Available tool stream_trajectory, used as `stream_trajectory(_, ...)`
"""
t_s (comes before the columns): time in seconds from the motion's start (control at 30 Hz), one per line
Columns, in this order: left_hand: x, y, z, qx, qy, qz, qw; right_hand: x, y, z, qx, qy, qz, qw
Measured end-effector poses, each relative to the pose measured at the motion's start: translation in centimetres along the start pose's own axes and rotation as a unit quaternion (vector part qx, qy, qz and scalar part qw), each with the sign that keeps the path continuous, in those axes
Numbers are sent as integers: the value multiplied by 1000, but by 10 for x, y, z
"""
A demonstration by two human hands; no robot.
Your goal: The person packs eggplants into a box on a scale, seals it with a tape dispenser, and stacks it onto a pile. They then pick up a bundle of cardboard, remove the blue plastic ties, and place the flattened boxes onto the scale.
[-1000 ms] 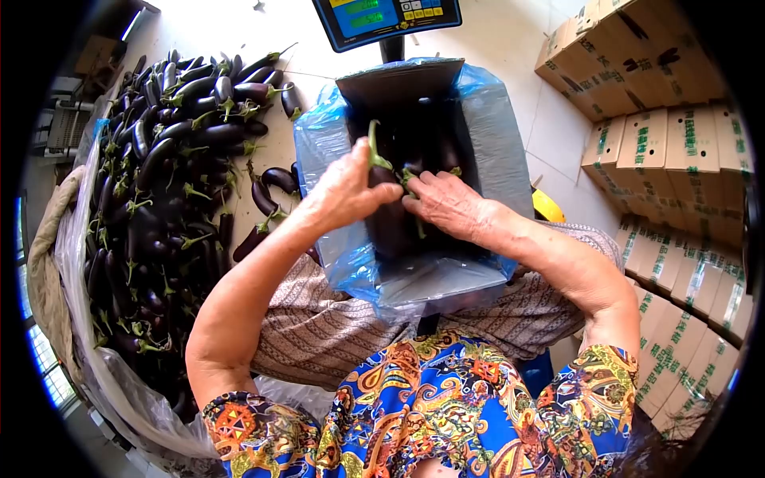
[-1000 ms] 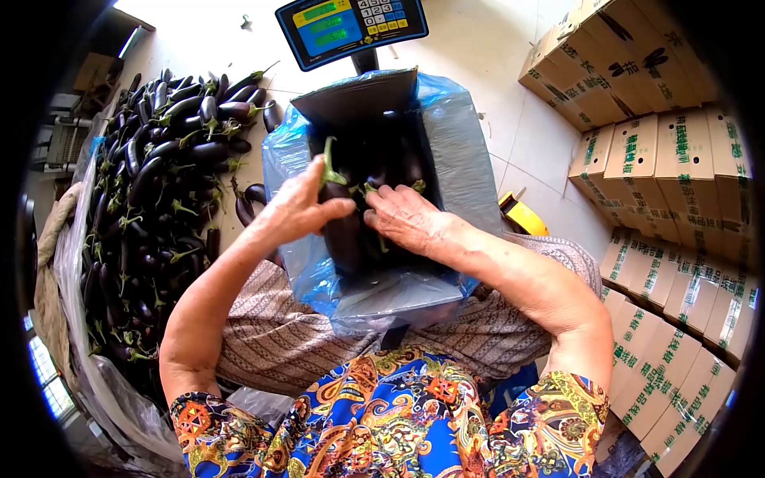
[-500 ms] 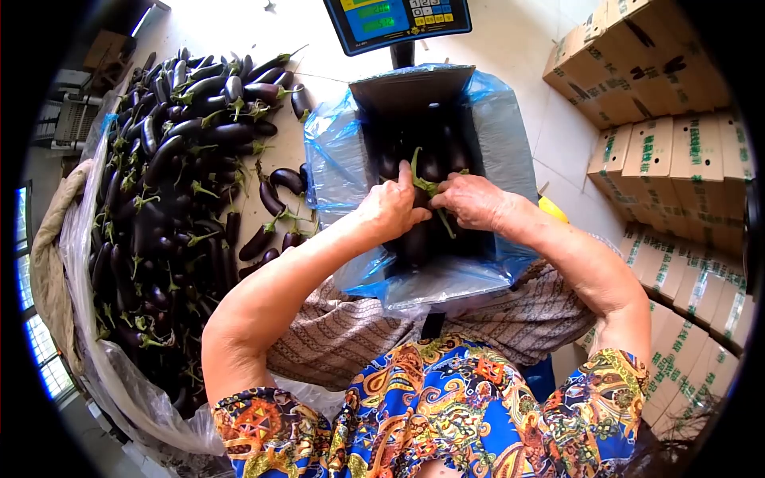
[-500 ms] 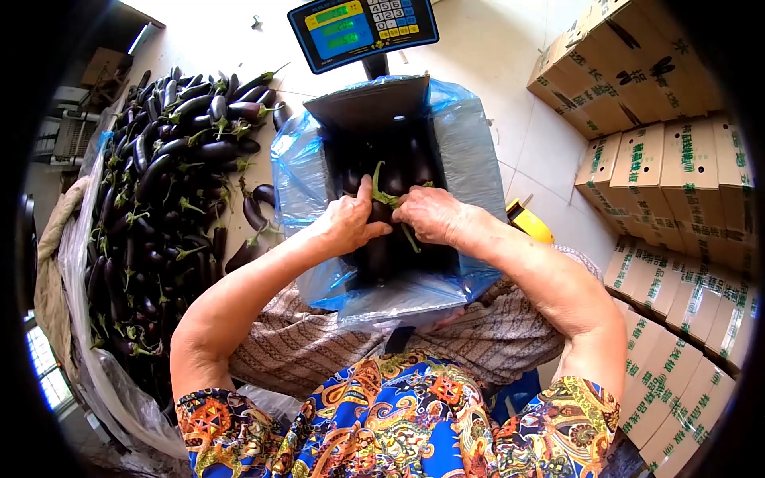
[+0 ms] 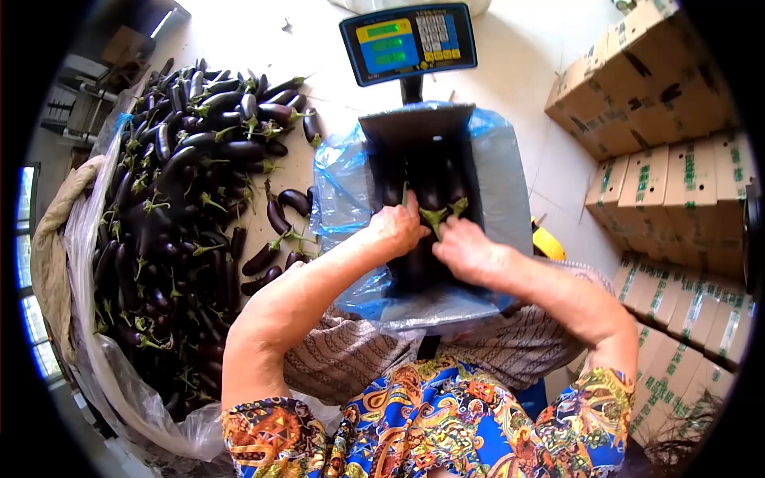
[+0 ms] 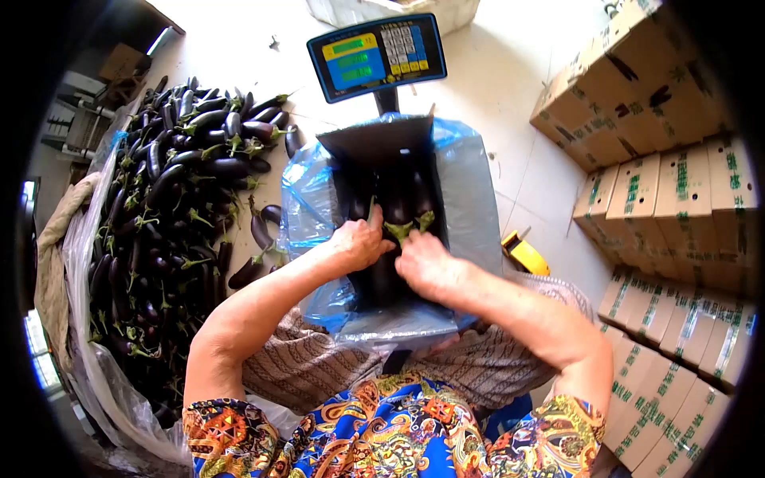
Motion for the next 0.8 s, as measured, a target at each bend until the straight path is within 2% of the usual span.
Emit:
stream_trajectory(0.03,3,-1,0,14,-2,10,1000,-4,0,8,-48,-1,12,999)
stream_trajectory(0.13,5,-7,-2,37,0,4,999,-18,-32,6,-66,34,-49,996)
stream_trajectory(0.17,2,-12,-7,50,-1,-3,999,-18,-43,-3,-15,56,-30,998)
stream_trajectory(0.23,-12,-40,-40,100,71,-16,992,-24,-74,-30,96,124,-7,988)
stream_trajectory(0.3,-29,-77,-60,101,65,5,993,-38,-115,-65,180,152,-145,961)
stream_trajectory(0.33,-35,-98,-68,83,77,-1,994,-47,-133,-84,154,180,-187,953)
stream_trajectory(0.4,-48,-135,-67,46,97,-10,994,-63,-135,-128,133,233,-211,940)
stream_trajectory(0.43,-53,-158,-60,0,125,-71,990,-67,-134,-150,118,251,-224,935)
stream_trajectory(0.5,-54,-197,-30,-60,116,-147,980,-77,-127,-190,249,328,-250,876)
stream_trajectory(0.6,-37,-217,42,-99,43,-227,968,-82,-98,-225,355,421,-244,798)
stream_trajectory(0.63,-30,-213,66,-169,-17,-208,963,-84,-77,-234,418,442,-246,755)
stream_trajectory(0.7,-20,-205,95,-145,-38,-231,961,-85,-36,-245,531,480,-247,653)
stream_trajectory(0.8,1,-181,120,-184,-74,-182,963,-76,-10,-243,634,473,-197,579)
Point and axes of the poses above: each hand's wrist, its own x-axis towards the middle knuckle, its own y-axis out of the palm, z = x × y, the point moved 10 cm from there along x, towards the middle knuckle, and after that the axes turned 6 degrees about -z, right-handed, at the moved point
